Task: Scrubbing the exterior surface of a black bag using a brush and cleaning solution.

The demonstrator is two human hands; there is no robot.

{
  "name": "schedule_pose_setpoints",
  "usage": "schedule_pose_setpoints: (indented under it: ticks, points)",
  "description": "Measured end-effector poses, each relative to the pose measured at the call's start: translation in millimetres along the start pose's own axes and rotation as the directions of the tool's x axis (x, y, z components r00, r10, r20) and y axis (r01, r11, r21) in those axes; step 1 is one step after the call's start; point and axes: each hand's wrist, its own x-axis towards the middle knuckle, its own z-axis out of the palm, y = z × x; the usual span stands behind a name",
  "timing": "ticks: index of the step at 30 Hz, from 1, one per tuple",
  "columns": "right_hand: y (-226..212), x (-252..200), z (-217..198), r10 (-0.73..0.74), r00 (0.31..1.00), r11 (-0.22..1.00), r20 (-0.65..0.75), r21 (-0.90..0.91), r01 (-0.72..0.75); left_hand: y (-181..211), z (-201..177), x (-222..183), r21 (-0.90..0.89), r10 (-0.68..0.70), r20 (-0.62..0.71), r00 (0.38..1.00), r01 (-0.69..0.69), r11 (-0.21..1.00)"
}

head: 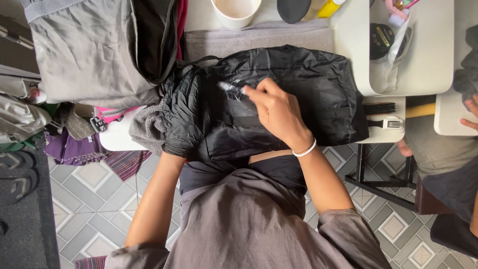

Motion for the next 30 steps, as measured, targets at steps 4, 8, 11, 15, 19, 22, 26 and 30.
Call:
schedule_pose_setpoints:
  ticks: [4, 8, 11, 15, 19, 22, 26, 30]
  points:
    - [-2.6, 3.8, 2.9, -0.007, 0.999, 0.996, 0.045, 0.094, 0.002, -2.7, -2.5, -3.7, 0.016, 0.000, -0.015, 1.000, 0.000, 1.000]
    - [-6.1, 9.1, -0.4, -0.030, 0.998, 0.997, 0.049, 0.078, 0.026, -4.6, -4.2, -4.6, 0.032, 0.001, -0.033, 0.999, 0.000, 0.999]
    - [-1.4, 10.1, 5.5, -0.019, 1.000, 0.998, 0.012, 0.054, 0.018, -5.7, -3.5, -4.7, 0.043, 0.007, -0.044, 0.999, -0.005, 0.999]
    - [-1.7, 12.6, 10.2, -0.016, 0.999, 0.987, 0.032, 0.160, 0.010, -6.3, -5.8, -6.6, 0.058, 0.018, -0.053, 0.998, -0.015, 0.998]
    - [-1.7, 17.1, 13.2, -0.056, 0.998, 0.982, 0.012, 0.182, 0.053, -5.7, -11.4, -8.5, 0.074, 0.029, -0.064, 0.998, -0.024, 0.997]
    - [-1.5, 22.2, 14.7, -0.070, 0.997, 0.972, 0.027, 0.228, 0.062, -6.4, -11.2, -11.3, 0.082, 0.038, -0.072, 0.997, -0.032, 0.996]
    - [3.1, 26.7, 18.5, -0.044, 0.999, 0.980, 0.012, 0.193, 0.041, -11.1, -6.6, -14.6, 0.094, 0.045, -0.089, 0.995, -0.037, 0.995]
    - [-1.6, 30.2, 20.3, -0.065, 0.996, 0.958, 0.062, 0.284, 0.045, -14.2, -4.6, -17.0, 0.105, 0.047, -0.105, 0.993, -0.036, 0.994]
